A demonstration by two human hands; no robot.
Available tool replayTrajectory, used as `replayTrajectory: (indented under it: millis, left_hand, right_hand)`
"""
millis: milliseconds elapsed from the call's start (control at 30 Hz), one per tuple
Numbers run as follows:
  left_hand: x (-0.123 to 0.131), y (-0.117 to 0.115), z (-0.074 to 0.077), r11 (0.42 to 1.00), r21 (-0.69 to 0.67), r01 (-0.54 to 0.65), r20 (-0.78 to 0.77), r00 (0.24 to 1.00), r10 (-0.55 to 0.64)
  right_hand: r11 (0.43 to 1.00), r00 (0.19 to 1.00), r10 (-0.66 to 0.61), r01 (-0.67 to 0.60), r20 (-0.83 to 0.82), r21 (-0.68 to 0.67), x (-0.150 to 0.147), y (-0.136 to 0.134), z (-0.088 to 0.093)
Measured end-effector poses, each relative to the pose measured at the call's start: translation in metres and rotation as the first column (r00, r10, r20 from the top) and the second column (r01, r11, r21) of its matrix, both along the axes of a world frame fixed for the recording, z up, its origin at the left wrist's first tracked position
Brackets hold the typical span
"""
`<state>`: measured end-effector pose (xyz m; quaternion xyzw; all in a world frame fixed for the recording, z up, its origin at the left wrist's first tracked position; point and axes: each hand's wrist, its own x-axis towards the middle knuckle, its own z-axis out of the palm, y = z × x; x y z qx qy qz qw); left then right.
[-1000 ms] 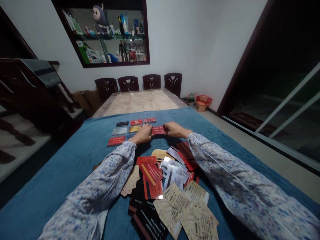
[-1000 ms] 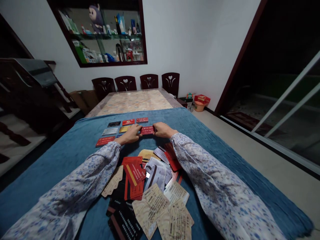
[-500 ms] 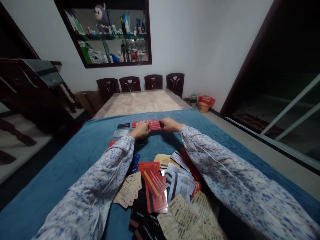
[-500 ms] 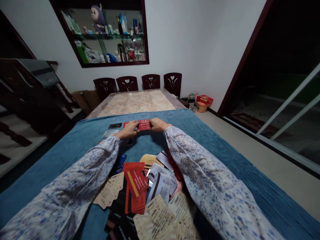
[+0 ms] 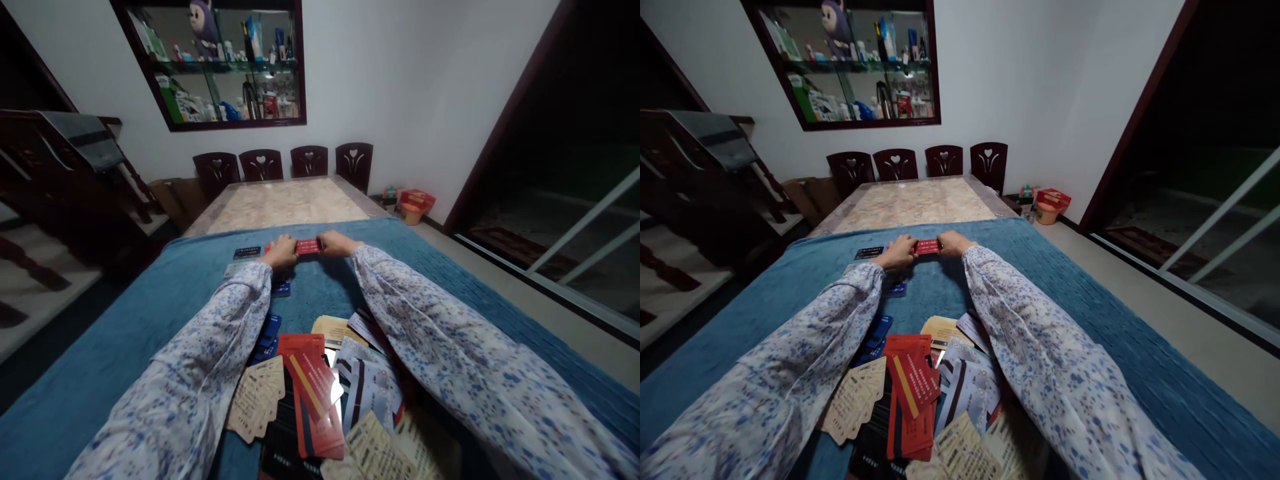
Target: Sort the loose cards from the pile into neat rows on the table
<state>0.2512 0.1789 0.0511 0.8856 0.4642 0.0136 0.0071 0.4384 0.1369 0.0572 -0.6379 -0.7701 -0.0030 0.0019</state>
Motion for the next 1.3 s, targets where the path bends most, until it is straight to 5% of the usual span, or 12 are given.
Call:
replayTrajectory:
  millis: [467, 1300]
  left_hand:
    - [0.012, 0.032, -0.009, 1.0, -0.01, -0.004, -0.031, 1.0, 0.003]
    - [0.021, 0.053, -0.013, 0.996, -0.088, 0.004, -0.101, 0.995, -0.013]
  right_hand:
    - [0.998, 0.998, -0.052, 0.05, -0.045, -0.032, 0.01, 0.03, -0.011]
    - [0.98, 0.993, -0.09, 0.074, -0.082, -0.187, 0.014, 0.062, -0.015]
